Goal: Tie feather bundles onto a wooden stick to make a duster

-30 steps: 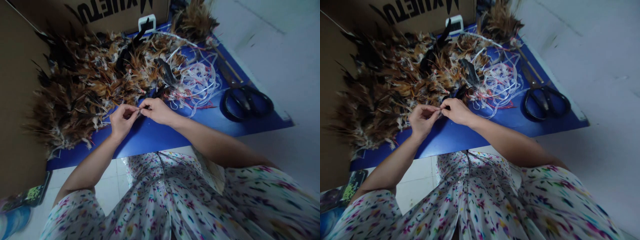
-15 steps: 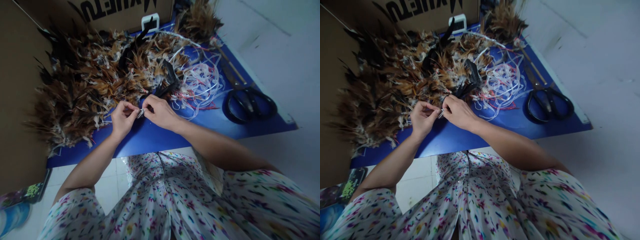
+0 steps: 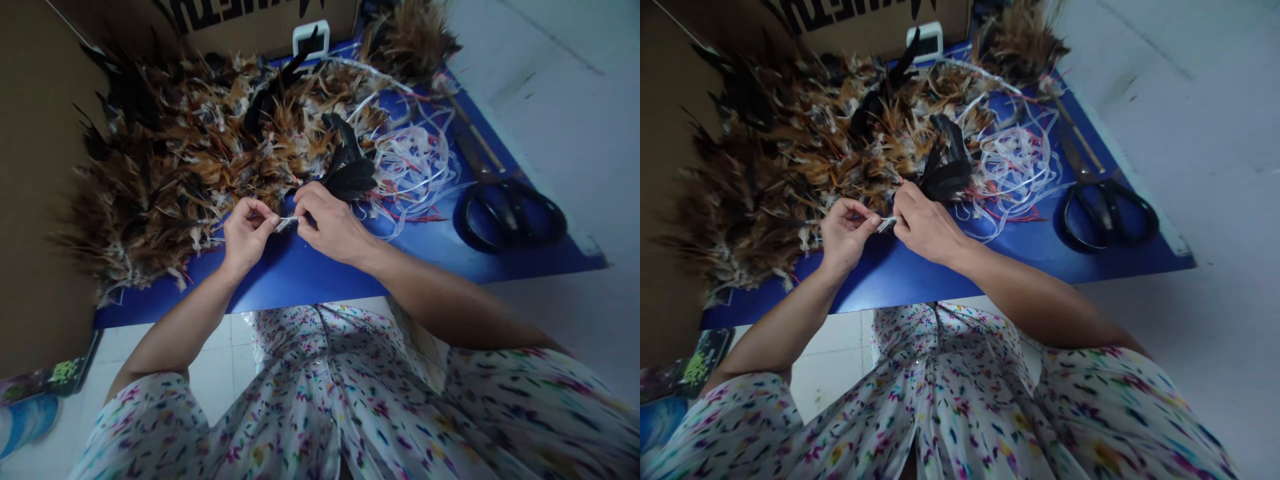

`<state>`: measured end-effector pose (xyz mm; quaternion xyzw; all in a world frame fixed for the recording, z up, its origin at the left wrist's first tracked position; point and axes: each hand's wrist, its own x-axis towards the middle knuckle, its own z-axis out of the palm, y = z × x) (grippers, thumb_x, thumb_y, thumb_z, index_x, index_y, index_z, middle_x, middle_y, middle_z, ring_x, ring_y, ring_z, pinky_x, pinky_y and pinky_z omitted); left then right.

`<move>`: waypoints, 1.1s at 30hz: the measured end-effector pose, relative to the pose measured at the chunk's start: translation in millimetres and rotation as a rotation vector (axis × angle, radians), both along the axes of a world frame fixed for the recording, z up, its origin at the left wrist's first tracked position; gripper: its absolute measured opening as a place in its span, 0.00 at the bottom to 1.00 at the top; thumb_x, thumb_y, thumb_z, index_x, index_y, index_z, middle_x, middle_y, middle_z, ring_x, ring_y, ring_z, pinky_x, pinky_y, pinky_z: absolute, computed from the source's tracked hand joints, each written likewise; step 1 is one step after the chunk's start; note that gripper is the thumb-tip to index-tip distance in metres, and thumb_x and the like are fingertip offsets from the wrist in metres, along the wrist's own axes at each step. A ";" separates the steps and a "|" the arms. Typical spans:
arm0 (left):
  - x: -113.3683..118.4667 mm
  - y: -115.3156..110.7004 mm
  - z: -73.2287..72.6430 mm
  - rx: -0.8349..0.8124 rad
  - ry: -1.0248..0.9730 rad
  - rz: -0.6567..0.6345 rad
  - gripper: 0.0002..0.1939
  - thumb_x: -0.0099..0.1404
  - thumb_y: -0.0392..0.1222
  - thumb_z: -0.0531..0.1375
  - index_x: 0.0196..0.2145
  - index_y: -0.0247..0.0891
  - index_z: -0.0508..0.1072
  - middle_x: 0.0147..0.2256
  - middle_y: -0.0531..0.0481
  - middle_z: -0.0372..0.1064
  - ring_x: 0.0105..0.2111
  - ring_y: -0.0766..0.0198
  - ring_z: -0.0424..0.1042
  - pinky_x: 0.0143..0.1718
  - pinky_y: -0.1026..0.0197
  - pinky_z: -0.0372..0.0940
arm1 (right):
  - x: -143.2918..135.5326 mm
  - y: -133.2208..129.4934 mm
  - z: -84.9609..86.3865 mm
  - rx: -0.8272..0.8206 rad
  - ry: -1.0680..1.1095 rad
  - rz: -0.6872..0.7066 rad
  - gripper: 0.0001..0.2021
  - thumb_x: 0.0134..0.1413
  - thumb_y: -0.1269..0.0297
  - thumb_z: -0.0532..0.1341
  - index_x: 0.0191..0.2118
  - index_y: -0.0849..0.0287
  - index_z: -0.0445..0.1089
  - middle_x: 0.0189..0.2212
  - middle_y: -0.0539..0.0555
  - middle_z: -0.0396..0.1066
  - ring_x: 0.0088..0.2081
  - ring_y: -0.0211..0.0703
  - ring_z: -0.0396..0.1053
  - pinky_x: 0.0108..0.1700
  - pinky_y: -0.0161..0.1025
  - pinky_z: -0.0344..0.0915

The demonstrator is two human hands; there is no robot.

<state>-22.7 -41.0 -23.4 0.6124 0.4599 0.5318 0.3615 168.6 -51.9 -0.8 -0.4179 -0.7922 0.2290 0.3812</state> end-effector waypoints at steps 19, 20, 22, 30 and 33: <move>5.0 -1.6 5.7 -0.306 -0.194 -0.238 0.23 0.54 0.58 0.72 0.37 0.38 0.74 0.28 0.53 0.74 0.26 0.64 0.78 0.29 0.61 0.77 | 2.4 1.4 0.5 0.060 -0.014 -0.027 0.06 0.59 0.74 0.55 0.35 0.55 0.63 0.44 0.58 0.67 0.46 0.48 0.68 0.46 0.46 0.68; 5.2 -2.6 7.0 -0.333 -0.193 -0.255 0.24 0.55 0.59 0.71 0.38 0.38 0.74 0.29 0.52 0.75 0.27 0.64 0.78 0.27 0.61 0.76 | 2.4 1.3 0.7 0.065 -0.019 -0.026 0.06 0.59 0.74 0.54 0.36 0.55 0.63 0.44 0.58 0.67 0.47 0.48 0.68 0.47 0.46 0.68; 5.7 -4.0 8.9 -0.379 -0.178 -0.294 0.24 0.56 0.58 0.70 0.39 0.37 0.74 0.28 0.51 0.75 0.26 0.63 0.79 0.24 0.62 0.75 | 2.4 1.1 0.7 0.078 -0.032 -0.021 0.06 0.60 0.74 0.54 0.36 0.56 0.63 0.45 0.59 0.68 0.48 0.49 0.69 0.47 0.46 0.69; 8.3 -6.7 15.3 -0.474 -0.155 -0.359 0.23 0.53 0.56 0.73 0.32 0.33 0.76 0.23 0.52 0.73 0.18 0.70 0.72 0.18 0.68 0.68 | 1.2 1.8 -5.4 0.192 -0.082 0.005 0.05 0.64 0.71 0.54 0.38 0.58 0.66 0.47 0.60 0.69 0.46 0.47 0.71 0.45 0.44 0.71; 8.4 -8.4 17.7 -0.495 -0.161 -0.354 0.22 0.53 0.56 0.73 0.29 0.32 0.75 0.23 0.52 0.72 0.19 0.70 0.71 0.19 0.68 0.68 | 1.3 1.9 -7.9 0.276 -0.085 0.002 0.05 0.64 0.70 0.54 0.39 0.58 0.67 0.49 0.60 0.69 0.46 0.46 0.72 0.43 0.43 0.73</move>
